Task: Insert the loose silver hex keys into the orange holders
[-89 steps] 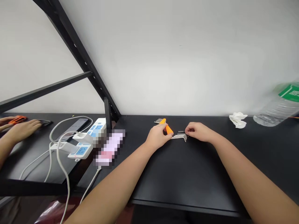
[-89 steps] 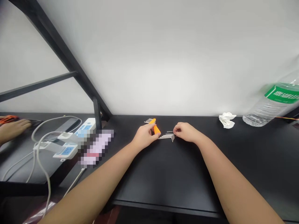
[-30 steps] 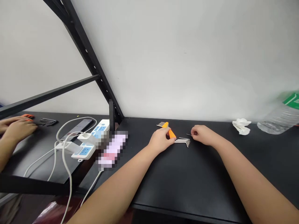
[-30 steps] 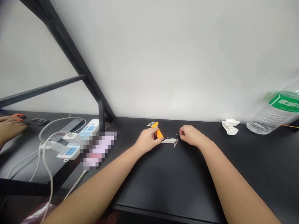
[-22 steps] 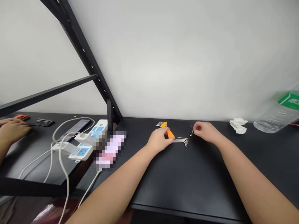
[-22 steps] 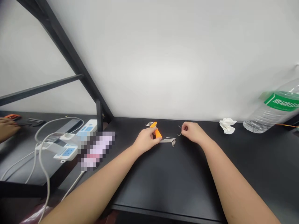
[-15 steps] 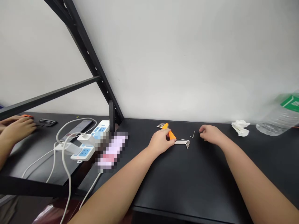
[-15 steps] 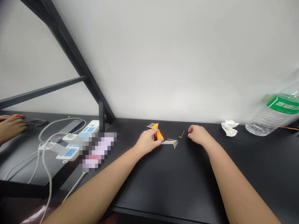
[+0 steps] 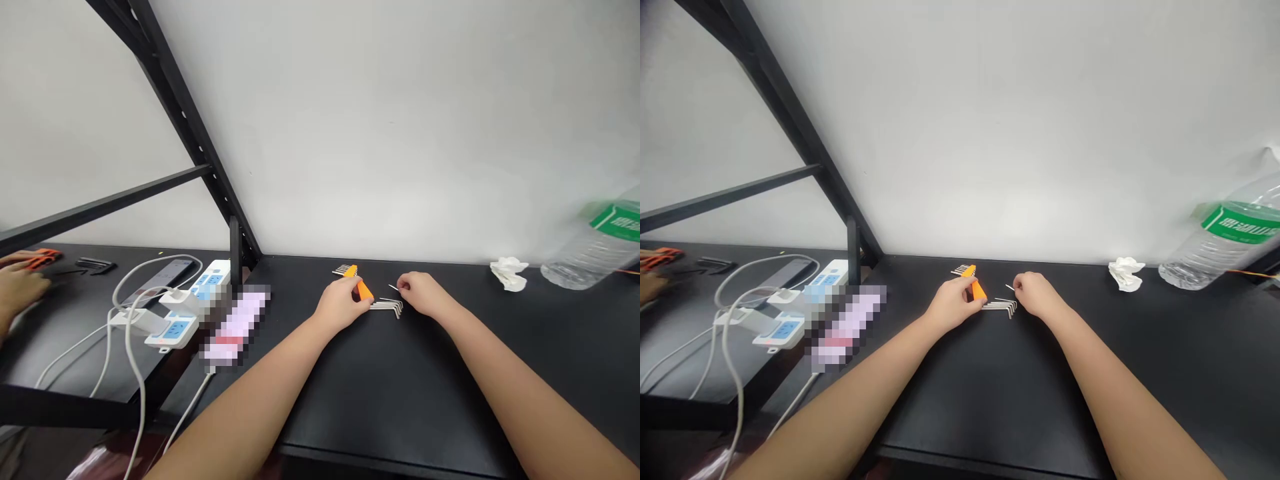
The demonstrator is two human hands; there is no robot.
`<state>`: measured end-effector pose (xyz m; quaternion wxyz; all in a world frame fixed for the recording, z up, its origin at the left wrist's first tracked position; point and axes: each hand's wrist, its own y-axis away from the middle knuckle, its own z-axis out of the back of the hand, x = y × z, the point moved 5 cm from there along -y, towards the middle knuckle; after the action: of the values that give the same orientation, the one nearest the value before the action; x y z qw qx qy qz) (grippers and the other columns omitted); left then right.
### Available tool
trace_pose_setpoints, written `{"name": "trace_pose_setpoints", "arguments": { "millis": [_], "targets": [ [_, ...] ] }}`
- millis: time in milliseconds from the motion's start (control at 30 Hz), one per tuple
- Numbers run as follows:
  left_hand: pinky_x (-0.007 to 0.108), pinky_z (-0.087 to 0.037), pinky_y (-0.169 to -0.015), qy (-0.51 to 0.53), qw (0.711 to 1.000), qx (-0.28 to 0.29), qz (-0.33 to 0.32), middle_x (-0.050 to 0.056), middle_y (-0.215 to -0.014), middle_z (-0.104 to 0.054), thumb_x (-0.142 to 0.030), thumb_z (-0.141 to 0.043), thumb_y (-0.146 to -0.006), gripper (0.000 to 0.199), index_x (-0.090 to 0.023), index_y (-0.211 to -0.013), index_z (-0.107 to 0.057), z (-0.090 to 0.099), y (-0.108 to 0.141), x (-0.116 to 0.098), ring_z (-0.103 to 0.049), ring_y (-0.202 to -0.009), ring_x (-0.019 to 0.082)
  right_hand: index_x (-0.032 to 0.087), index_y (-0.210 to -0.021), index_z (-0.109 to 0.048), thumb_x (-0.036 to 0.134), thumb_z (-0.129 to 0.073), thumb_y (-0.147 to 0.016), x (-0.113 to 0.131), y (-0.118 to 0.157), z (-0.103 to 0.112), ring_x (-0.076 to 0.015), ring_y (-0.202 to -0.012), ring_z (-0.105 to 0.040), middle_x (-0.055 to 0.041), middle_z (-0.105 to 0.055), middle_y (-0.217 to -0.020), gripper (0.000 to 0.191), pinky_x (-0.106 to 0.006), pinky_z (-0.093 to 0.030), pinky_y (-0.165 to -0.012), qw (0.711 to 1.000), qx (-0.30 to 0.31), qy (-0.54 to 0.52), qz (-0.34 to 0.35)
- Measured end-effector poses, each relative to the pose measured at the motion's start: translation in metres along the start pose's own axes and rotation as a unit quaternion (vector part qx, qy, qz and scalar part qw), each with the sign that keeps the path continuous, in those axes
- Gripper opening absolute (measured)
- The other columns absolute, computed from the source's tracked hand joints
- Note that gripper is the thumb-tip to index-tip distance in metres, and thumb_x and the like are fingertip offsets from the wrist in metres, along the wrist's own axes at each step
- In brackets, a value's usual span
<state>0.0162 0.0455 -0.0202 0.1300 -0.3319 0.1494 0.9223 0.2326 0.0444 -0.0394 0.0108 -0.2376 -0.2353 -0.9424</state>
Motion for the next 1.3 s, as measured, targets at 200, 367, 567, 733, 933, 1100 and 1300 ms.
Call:
{"name": "trace_pose_setpoints", "arguments": {
  "millis": [200, 367, 567, 733, 933, 1100, 1300],
  "targets": [
    [0.028, -0.046, -0.067, 0.005, 1.000, 0.005, 0.001, 0.000, -0.080, -0.068, -0.042, -0.072, -0.078, 0.028, -0.024, -0.099, -0.071, 0.001, 0.000, -0.001, -0.062, -0.070, 0.017, 0.022, -0.086, -0.072, 0.020, -0.049, -0.088, 0.014, 0.013, -0.001, -0.0154, -0.085, -0.062, -0.0041, -0.069, -0.102, 0.023, -0.026, -0.046, -0.075, 0.994, 0.045, -0.031, 0.098],
    [0.028, -0.047, -0.066, 0.008, 1.000, -0.007, -0.007, -0.001, -0.078, -0.068, -0.041, -0.072, -0.079, 0.029, -0.024, -0.102, -0.072, 0.001, 0.000, -0.001, -0.061, -0.067, 0.016, 0.022, -0.089, -0.071, 0.027, -0.055, -0.088, 0.021, 0.022, -0.004, -0.0139, -0.078, -0.060, -0.0043, -0.065, -0.100, 0.016, -0.025, -0.046, -0.069, 0.989, 0.084, -0.034, 0.118],
    [0.028, -0.049, -0.066, 0.038, 0.999, -0.014, 0.014, -0.002, -0.073, -0.066, -0.039, -0.073, -0.077, 0.042, -0.022, -0.116, -0.072, 0.001, -0.001, 0.005, -0.062, -0.066, 0.016, 0.021, -0.087, -0.067, 0.028, -0.056, -0.089, 0.031, 0.028, 0.004, -0.0133, -0.078, -0.058, -0.0039, -0.062, -0.099, 0.013, -0.026, -0.045, -0.069, 0.989, 0.054, -0.021, 0.138],
    [0.026, -0.052, -0.069, 0.140, 0.988, -0.029, 0.064, -0.002, -0.079, -0.067, -0.026, -0.071, -0.077, 0.054, -0.021, -0.131, -0.065, 0.001, -0.003, 0.013, -0.061, -0.064, 0.012, 0.022, -0.086, -0.067, 0.025, -0.056, -0.088, 0.043, 0.035, -0.004, -0.0125, -0.074, -0.056, -0.0038, -0.062, -0.098, 0.011, -0.025, -0.041, -0.065, 0.982, 0.092, 0.005, 0.163],
    [0.028, -0.053, -0.073, 0.292, 0.954, -0.039, 0.062, -0.002, -0.081, -0.068, -0.023, -0.072, -0.078, 0.047, -0.021, -0.124, -0.061, -0.004, -0.009, 0.021, -0.064, -0.066, 0.012, 0.018, -0.074, -0.060, 0.014, -0.058, -0.080, 0.060, 0.041, -0.009, -0.0118, -0.068, -0.052, -0.0058, -0.063, -0.089, 0.007, -0.025, -0.034, -0.060, 0.983, 0.082, 0.053, 0.154],
    [0.030, -0.054, -0.073, 0.455, 0.888, -0.041, 0.046, 0.001, -0.085, -0.069, -0.032, -0.076, -0.080, 0.045, -0.018, -0.118, -0.057, -0.006, -0.012, 0.022, -0.065, -0.067, 0.012, 0.020, -0.087, -0.063, 0.018, -0.056, -0.084, 0.048, 0.037, 0.010, -0.0110, -0.067, -0.054, -0.0002, -0.065, -0.081, 0.009, -0.023, -0.039, -0.062, 0.985, 0.048, -0.111, 0.127],
    [0.030, -0.052, -0.074, 0.517, 0.855, -0.030, 0.040, 0.002, -0.088, -0.069, -0.033, -0.079, -0.079, 0.048, -0.018, -0.121, -0.060, -0.003, -0.012, 0.014, -0.064, -0.067, 0.012, 0.022, -0.096, -0.073, 0.030, -0.056, -0.091, 0.029, 0.030, 0.030, -0.0117, -0.072, -0.057, -0.0014, -0.067, -0.091, 0.019, -0.026, -0.045, -0.068, 0.966, -0.064, -0.216, 0.131]
  ]
}}
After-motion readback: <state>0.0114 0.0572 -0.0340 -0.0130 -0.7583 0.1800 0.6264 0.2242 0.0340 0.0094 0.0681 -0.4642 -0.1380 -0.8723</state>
